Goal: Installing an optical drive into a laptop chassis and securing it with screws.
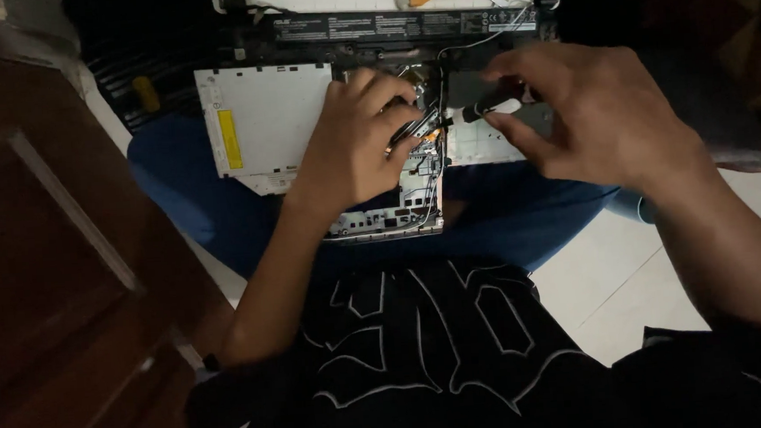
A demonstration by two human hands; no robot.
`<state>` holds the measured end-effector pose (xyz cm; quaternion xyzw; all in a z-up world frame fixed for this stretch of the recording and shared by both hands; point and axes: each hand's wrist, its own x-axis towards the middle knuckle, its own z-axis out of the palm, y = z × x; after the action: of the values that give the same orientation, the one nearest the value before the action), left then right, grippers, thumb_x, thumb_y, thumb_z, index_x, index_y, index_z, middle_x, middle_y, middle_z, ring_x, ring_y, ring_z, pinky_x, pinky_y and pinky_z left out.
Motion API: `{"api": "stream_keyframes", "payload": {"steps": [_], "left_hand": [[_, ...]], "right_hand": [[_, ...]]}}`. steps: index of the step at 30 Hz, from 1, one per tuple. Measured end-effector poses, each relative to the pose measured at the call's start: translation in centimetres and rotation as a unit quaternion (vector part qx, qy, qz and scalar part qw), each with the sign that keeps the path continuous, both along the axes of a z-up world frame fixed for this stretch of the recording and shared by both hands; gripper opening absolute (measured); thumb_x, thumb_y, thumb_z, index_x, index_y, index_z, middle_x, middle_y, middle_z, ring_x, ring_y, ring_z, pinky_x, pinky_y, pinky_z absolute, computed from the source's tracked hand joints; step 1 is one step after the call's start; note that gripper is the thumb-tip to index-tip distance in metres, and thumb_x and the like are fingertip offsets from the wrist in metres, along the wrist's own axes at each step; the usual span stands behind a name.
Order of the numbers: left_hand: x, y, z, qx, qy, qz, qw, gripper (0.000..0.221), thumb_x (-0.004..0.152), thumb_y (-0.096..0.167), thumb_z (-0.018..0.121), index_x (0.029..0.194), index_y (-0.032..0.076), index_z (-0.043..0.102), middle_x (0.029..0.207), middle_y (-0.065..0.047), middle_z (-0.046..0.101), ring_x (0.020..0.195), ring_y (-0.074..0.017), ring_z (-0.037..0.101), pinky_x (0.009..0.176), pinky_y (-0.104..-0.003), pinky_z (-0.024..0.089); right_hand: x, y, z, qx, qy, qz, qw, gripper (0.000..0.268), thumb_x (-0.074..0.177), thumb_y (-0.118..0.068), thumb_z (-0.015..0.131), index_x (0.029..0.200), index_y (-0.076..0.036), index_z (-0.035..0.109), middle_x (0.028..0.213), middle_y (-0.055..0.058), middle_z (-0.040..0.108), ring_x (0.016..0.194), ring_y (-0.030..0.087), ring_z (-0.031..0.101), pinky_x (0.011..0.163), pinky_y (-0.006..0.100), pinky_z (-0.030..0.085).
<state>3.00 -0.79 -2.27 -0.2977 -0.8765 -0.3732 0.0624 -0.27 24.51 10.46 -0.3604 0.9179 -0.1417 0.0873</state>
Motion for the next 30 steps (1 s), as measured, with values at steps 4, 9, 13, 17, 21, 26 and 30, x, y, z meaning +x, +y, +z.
{"api": "stream_keyframes", "payload": {"steps": [4,9,13,17,21,26,30], "left_hand": [[0.4,1.0,0.0,0.017,-0.006,-0.001,1.000,0.022,0.086,0.015,0.080,0.104,0.003,0.078,0.120,-0.004,0.057,0.108,-0.0239,0.044,0.094,-0.040,0.035],[0.4,3.4,0.6,0.036,0.001,-0.031,0.999,0.018,0.093,0.021,0.078,0.098,0.004,0.080,0.113,-0.003,0.059,0.105,-0.0223,0.047,0.093,-0.043,0.035],[0.2,5.1,0.0,0.014,-0.001,-0.039,0.999,0.018,0.098,0.022,0.072,0.091,0.007,0.079,0.113,0.001,0.061,0.103,-0.0202,0.047,0.090,-0.039,0.037],[-0.1,6.4,0.4,0.011,0.009,-0.033,0.999,0.012,0.096,0.015,0.074,0.088,0.006,0.075,0.111,-0.001,0.060,0.102,-0.0211,0.047,0.087,-0.040,0.034],[-0.2,7.4,0.5,-0.039,0.035,-0.018,0.998,0.012,0.095,0.012,0.075,0.085,0.004,0.075,0.114,-0.004,0.058,0.101,-0.0224,0.045,0.084,-0.040,0.033],[-0.3,8.6,0.4,-0.064,0.039,-0.019,0.997,0.010,0.090,0.009,0.077,0.083,0.004,0.071,0.113,-0.005,0.059,0.100,-0.0241,0.047,0.084,-0.043,0.036],[-0.3,9.0,0.5,-0.091,0.055,-0.012,0.994,0.010,0.088,0.008,0.080,0.083,0.007,0.072,0.113,-0.005,0.059,0.099,-0.0243,0.048,0.086,-0.042,0.035]], "right_hand": [[0.3,1.9,-0.5,-0.006,0.000,-0.018,1.000,0.039,0.092,-0.012,0.084,0.127,0.001,0.071,0.094,0.013,0.073,0.054,0.026,0.059,0.053,0.037,0.045],[1.2,4.3,-1.3,-0.110,-0.086,-0.092,0.986,0.044,0.085,0.004,0.083,0.125,0.012,0.066,0.114,0.024,0.073,0.091,0.033,0.070,0.074,0.038,0.053],[2.2,6.0,-2.2,-0.153,-0.105,-0.127,0.974,0.044,0.083,0.008,0.084,0.123,0.012,0.065,0.113,0.023,0.072,0.093,0.032,0.069,0.084,0.038,0.053],[3.6,7.8,-2.5,-0.149,-0.073,-0.162,0.973,0.041,0.085,0.006,0.086,0.122,0.010,0.069,0.107,0.019,0.072,0.082,0.028,0.064,0.076,0.035,0.048],[5.5,10.0,-3.0,-0.181,-0.041,-0.197,0.963,0.044,0.087,0.012,0.087,0.125,0.016,0.065,0.107,0.023,0.072,0.082,0.029,0.065,0.074,0.035,0.047],[9.3,11.8,-4.6,-0.216,-0.032,-0.266,0.939,0.041,0.085,0.013,0.087,0.120,0.016,0.066,0.102,0.022,0.071,0.076,0.025,0.057,0.074,0.034,0.045],[12.0,13.2,-5.4,-0.236,-0.045,-0.315,0.918,0.046,0.085,0.008,0.090,0.121,0.016,0.062,0.102,0.024,0.069,0.080,0.027,0.061,0.077,0.035,0.047]]}}
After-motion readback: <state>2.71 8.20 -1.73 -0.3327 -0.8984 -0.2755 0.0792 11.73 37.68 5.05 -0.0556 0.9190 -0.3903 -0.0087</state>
